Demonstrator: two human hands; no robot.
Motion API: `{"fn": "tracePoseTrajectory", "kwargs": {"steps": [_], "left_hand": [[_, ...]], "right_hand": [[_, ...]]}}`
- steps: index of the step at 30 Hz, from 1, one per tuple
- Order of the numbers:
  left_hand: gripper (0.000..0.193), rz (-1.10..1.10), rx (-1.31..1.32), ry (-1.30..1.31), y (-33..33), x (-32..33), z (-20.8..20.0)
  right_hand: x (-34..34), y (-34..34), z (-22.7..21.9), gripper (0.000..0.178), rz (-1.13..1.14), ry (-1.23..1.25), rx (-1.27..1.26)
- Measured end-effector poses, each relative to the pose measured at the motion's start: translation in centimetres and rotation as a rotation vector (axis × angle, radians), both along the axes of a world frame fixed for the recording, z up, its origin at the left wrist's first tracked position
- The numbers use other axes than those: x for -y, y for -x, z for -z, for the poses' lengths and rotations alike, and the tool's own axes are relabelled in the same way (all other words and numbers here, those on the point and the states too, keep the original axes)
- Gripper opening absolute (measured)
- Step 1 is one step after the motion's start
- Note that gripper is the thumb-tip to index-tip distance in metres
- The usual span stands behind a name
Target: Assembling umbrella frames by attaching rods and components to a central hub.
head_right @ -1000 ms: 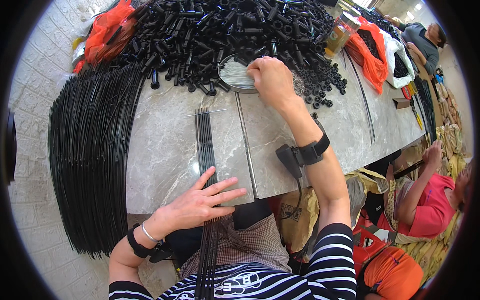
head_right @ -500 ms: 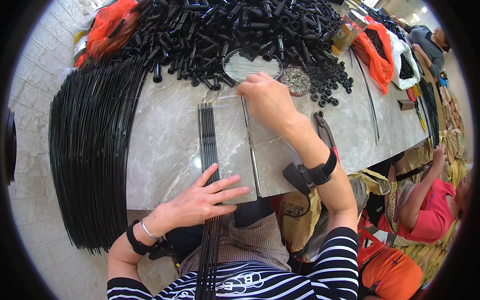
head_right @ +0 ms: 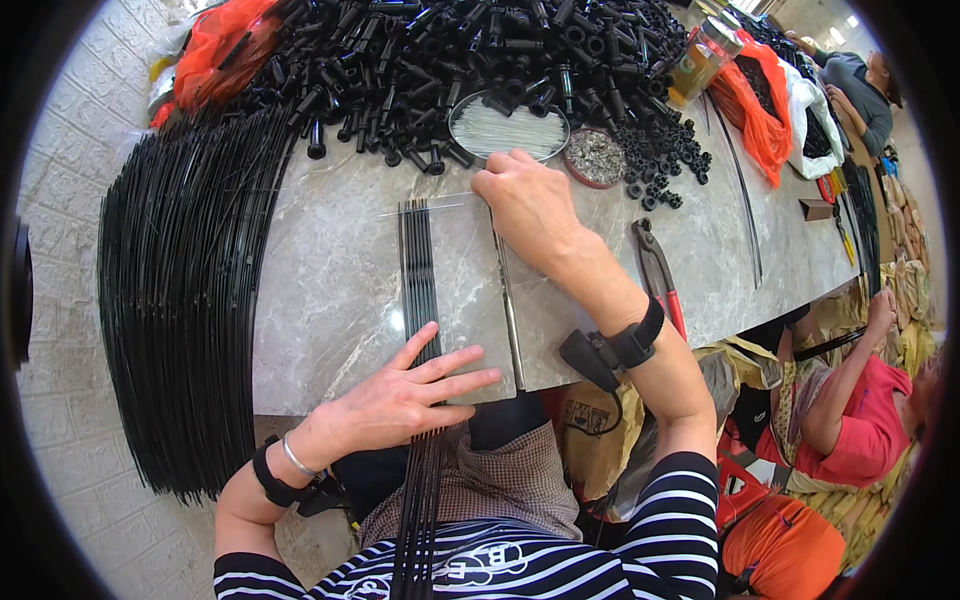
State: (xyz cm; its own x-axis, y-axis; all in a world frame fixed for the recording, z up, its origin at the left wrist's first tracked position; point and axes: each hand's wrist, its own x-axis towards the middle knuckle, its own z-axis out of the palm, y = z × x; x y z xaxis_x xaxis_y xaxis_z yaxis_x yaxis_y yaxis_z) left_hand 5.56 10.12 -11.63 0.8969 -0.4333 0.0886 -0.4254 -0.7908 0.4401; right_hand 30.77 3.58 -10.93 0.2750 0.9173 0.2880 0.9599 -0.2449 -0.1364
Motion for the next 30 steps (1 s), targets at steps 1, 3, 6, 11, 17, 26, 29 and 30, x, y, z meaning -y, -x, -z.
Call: {"fn": "tracePoseTrajectory", "kwargs": {"steps": [1,3,6,11,17,26,29,30], "left_hand": [[0.027,0.001,-0.03,-0.01,-0.02,0.0,-0.04],[0.023,0.003,-0.002,-0.005,-0.03,-0.03,0.07],[0.019,0.006,0.026,0.002,0.0,-0.01,0.19],[0.02,0.007,0.021,0.015,0.08,0.1,0.33],[0.021,0.006,0.021,0.007,0.04,0.09,0.28],[0.02,0.007,0.019,0.001,-0.04,0.04,0.29],[0.02,0.009,0.017,-0.006,-0.05,0.06,0.19],[0.02,0.009,0.018,-0.003,-0.05,0.08,0.19]], "right_hand": [[-0.02,0.01,0.0,0.017,0.0,0.001,0.0],[-0.07,0.06,-0.03,0.017,-0.009,-0.013,-0.009],[-0.05,-0.03,0.16,0.017,-0.015,-0.027,-0.017],[0.12,0.05,0.23,0.017,-0.025,-0.054,-0.041],[0.08,0.09,0.13,0.017,-0.022,-0.046,-0.031],[0.08,-0.04,0.18,0.016,-0.028,-0.049,-0.047],[0.13,-0.04,0.09,0.016,-0.029,-0.047,-0.043],[0.15,-0.05,0.1,0.016,-0.03,-0.045,-0.041]]}}
